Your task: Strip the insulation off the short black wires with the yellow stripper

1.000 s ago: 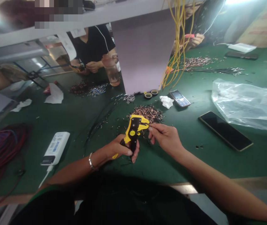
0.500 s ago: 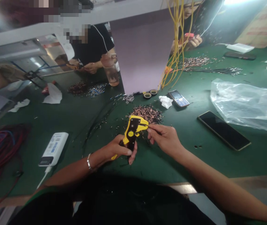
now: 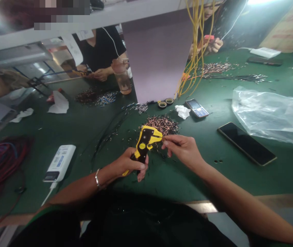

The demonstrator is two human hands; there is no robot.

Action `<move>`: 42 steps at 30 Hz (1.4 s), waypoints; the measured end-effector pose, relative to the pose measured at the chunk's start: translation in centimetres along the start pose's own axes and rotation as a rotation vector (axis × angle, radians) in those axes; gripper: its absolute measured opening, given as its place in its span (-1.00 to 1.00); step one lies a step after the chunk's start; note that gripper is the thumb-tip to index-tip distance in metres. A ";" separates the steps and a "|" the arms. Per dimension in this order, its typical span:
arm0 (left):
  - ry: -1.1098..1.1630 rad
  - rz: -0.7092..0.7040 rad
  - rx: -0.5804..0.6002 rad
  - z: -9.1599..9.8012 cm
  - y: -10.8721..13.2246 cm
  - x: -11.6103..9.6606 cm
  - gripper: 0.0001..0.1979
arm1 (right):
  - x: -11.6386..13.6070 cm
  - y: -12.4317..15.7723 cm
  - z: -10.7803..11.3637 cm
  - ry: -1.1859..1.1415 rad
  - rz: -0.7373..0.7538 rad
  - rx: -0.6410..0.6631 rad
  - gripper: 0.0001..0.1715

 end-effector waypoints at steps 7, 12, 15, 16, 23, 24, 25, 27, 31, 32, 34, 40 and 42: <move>-0.022 0.035 -0.016 -0.2 0.3 -0.1 -0.78 | -0.2 -0.2 0.1 0.001 0.019 -0.004 -0.81; -0.005 0.047 -0.066 0.0 0.3 -0.4 -0.83 | -0.3 -0.3 0.1 0.015 0.027 -0.012 -0.81; -0.006 0.046 -0.039 0.1 0.2 -0.6 -0.82 | -0.1 -0.5 0.2 0.016 0.025 -0.006 -0.81; -0.003 0.035 -0.037 0.1 0.1 -0.6 -0.81 | -0.1 -0.5 0.3 0.017 0.024 -0.003 -0.80; 0.073 -0.067 -0.062 1.0 -0.3 -0.9 -0.79 | -0.3 -0.7 0.5 0.096 -0.001 -0.041 -0.77; 0.073 -0.079 -0.068 1.1 -0.3 -0.9 -0.80 | -0.4 -0.7 0.5 0.104 0.008 -0.037 -0.77; 0.073 -0.089 -0.069 1.2 -0.4 -0.9 -0.80 | -0.5 -0.7 0.5 0.113 0.020 -0.032 -0.76; 0.067 -0.106 -0.069 1.3 -0.5 -0.9 -0.81 | -0.8 -0.6 0.4 0.136 0.035 -0.015 -0.76; 0.032 -0.161 -0.149 1.7 -0.8 -0.9 -0.77 | -1.4 -0.2 0.0 0.198 0.006 0.087 -0.72; 0.024 -0.174 -0.178 1.8 -0.9 -1.0 -0.76 | -1.5 0.0 -0.3 0.221 0.006 0.129 -0.72; 0.011 -0.190 -0.219 1.9 -1.0 -1.0 -0.74 | -1.5 0.4 -0.8 0.279 0.042 0.211 -0.70; -0.064 -0.223 -0.263 1.9 -1.2 -0.7 -0.74 | -1.3 1.2 -2.3 0.331 0.144 0.352 -0.69; -0.079 -0.228 -0.260 1.8 -1.2 -0.5 -0.73 | -1.3 1.3 -2.5 0.313 0.119 0.370 -0.69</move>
Point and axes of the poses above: each hand's wrist, its own y-axis away from the middle knuckle, its own z-axis out of the back of the hand, x = y × z, the point moved 3 cm from there along -y, towards the middle knuckle, and after that the axes turned 10 degrees about -y, right-handed, at the moved point
